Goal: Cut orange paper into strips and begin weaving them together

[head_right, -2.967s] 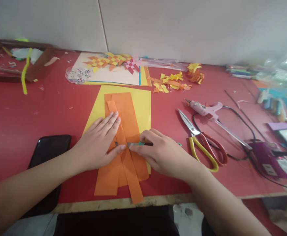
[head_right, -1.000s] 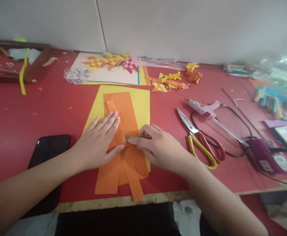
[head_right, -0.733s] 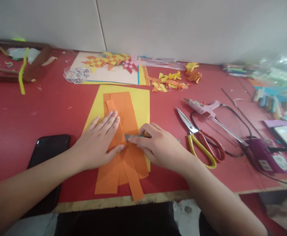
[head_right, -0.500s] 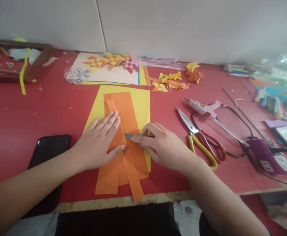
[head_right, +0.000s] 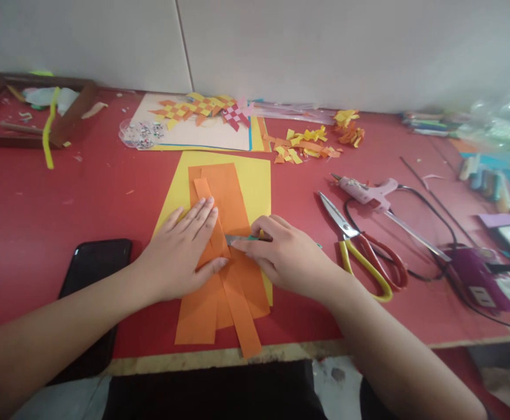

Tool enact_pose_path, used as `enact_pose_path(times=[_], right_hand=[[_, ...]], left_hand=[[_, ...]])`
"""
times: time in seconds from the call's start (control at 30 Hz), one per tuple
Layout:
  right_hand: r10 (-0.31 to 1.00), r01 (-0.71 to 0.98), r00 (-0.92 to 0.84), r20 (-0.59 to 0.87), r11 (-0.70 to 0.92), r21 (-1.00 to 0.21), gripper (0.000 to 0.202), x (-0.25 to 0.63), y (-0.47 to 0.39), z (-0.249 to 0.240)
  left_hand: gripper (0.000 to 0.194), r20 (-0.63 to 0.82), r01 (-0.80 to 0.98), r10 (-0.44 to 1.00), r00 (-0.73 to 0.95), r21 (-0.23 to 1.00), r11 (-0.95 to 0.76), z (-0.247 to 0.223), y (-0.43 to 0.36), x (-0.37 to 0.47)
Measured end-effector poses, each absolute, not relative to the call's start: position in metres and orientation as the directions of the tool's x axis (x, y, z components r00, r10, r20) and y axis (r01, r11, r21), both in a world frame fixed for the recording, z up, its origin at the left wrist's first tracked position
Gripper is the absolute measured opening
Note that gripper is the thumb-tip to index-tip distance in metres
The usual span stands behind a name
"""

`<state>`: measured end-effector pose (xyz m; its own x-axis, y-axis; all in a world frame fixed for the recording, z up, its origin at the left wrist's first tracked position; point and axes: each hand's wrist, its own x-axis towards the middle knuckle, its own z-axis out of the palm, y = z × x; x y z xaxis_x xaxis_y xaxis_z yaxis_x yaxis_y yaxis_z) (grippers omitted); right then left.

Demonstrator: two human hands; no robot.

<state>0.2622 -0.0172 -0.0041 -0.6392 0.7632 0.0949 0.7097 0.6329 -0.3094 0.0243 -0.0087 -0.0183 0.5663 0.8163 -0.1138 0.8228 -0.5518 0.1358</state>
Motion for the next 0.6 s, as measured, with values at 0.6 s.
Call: enact_pose_path(times=[0.6], right_hand=[[0.775, 0.737, -0.619, 0.127, 0.629, -0.247, 0.035, 0.2648, -0.0176, -0.0037]], left_hand=[[0.086, -0.126, 0.819, 0.810, 0.572, 0.124, -0.560, -0.0170, -0.0081, 0.0245]])
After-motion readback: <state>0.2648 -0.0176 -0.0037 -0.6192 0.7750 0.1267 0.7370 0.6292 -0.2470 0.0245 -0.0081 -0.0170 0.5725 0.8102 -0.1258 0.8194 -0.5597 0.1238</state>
